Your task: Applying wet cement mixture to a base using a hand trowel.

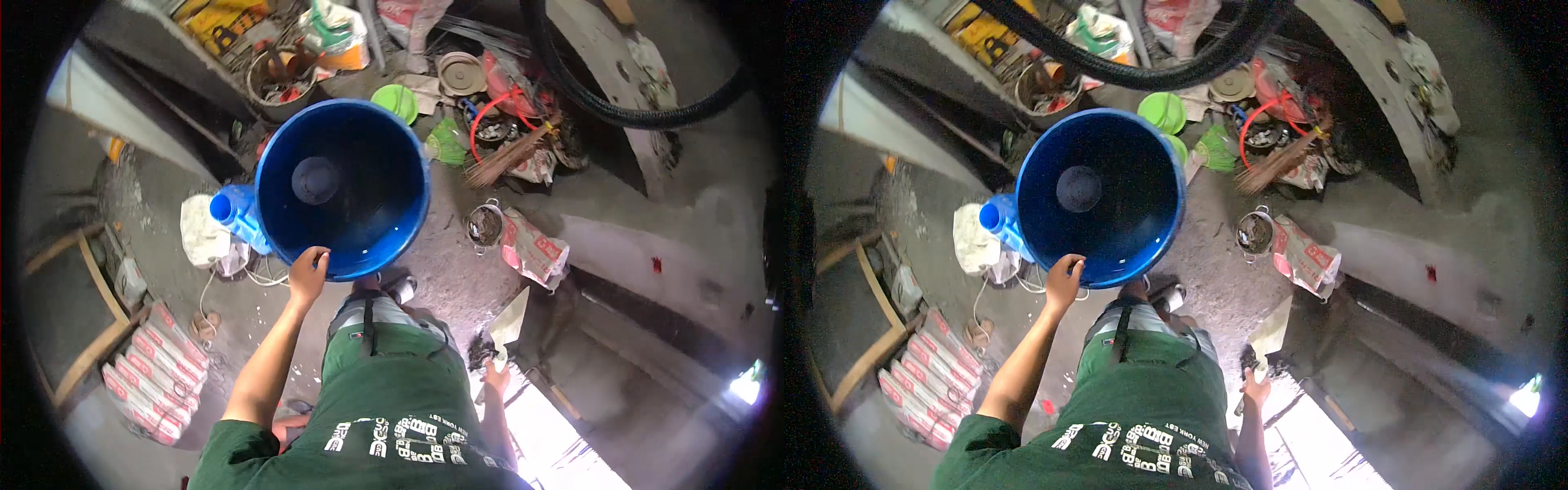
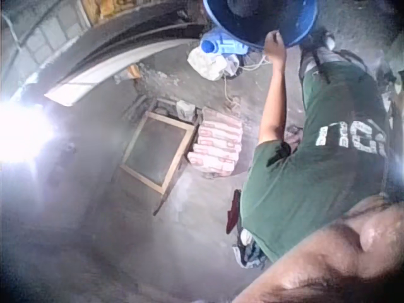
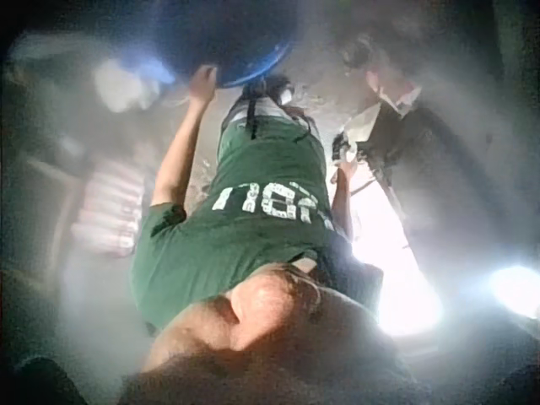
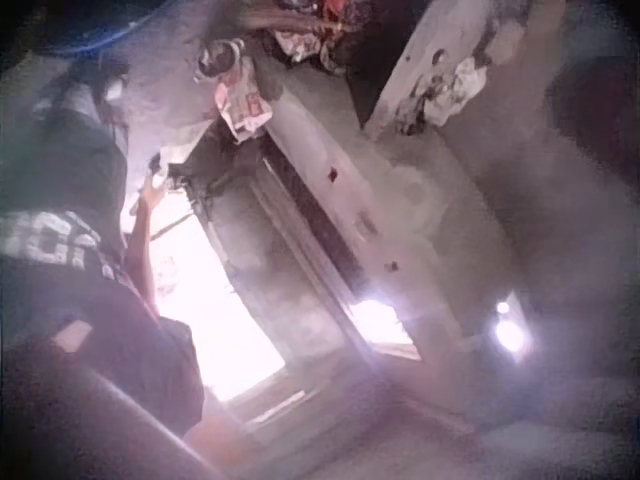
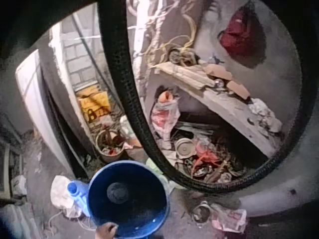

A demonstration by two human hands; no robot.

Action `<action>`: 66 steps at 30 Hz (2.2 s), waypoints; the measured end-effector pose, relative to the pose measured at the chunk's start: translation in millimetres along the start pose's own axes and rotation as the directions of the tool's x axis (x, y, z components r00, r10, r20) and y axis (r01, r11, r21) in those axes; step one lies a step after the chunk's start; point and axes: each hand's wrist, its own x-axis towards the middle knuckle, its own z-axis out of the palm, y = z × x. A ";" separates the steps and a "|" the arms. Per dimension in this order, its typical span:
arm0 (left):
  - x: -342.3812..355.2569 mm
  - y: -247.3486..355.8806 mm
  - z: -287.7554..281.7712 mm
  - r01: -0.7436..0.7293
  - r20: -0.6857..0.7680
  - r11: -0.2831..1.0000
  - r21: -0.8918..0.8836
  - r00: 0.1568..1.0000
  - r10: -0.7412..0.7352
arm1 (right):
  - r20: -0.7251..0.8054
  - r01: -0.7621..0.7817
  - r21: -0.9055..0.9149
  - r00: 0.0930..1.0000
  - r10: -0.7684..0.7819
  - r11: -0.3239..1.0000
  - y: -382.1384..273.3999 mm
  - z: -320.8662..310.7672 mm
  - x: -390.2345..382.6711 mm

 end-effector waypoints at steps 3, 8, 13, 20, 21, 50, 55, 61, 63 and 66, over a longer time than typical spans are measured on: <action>2.2 1.2 3.9 0.005 0.038 1.000 0.004 0.999 -0.005 | -0.022 0.002 0.040 1.000 -0.001 0.999 34.5 -6.3 14.1; 3.8 -13.6 10.0 0.055 0.140 0.996 -0.072 0.989 -0.045 | -0.093 0.012 0.001 0.996 -0.012 1.000 73.3 -8.0 23.7; 6.2 -26.0 19.2 0.063 0.234 0.997 -0.050 0.971 -0.050 | -0.063 -0.105 -0.013 0.993 0.104 0.994 110.9 -20.1 13.8; -49.3 -16.6 33.2 -0.186 0.130 0.902 0.390 0.981 0.146 | -0.139 -0.008 -0.144 0.990 -0.012 0.990 221.2 -26.6 28.8; -57.8 -13.7 34.8 -0.256 0.119 0.848 0.464 0.967 0.227 | -0.162 -0.020 -0.153 0.987 -0.006 0.988 235.8 -30.1 28.9; -79.8 140.2 236.0 -0.759 0.664 0.550 0.348 0.614 0.427 | -0.272 -0.448 0.202 0.829 0.490 0.871 379.9 -50.1 -14.5; -87.3 139.4 271.5 -0.631 0.767 0.686 0.362 0.620 0.165 | -0.262 -0.469 0.184 0.824 0.503 0.864 360.1 -62.6 4.3; -46.2 127.1 349.1 -0.682 0.886 0.656 0.322 0.461 0.045 | -0.302 -0.473 0.109 0.822 0.483 0.874 327.3 -98.7 46.4; -28.7 137.8 394.2 -0.753 0.928 0.582 0.307 0.372 -0.009 | -0.309 -0.475 0.073 0.825 0.473 0.877 317.4 -113.8 62.2; -24.6 172.7 449.8 -0.831 0.969 0.515 0.208 0.248 0.010 | -0.301 -0.463 0.018 0.843 0.446 0.886 295.2 -138.8 86.3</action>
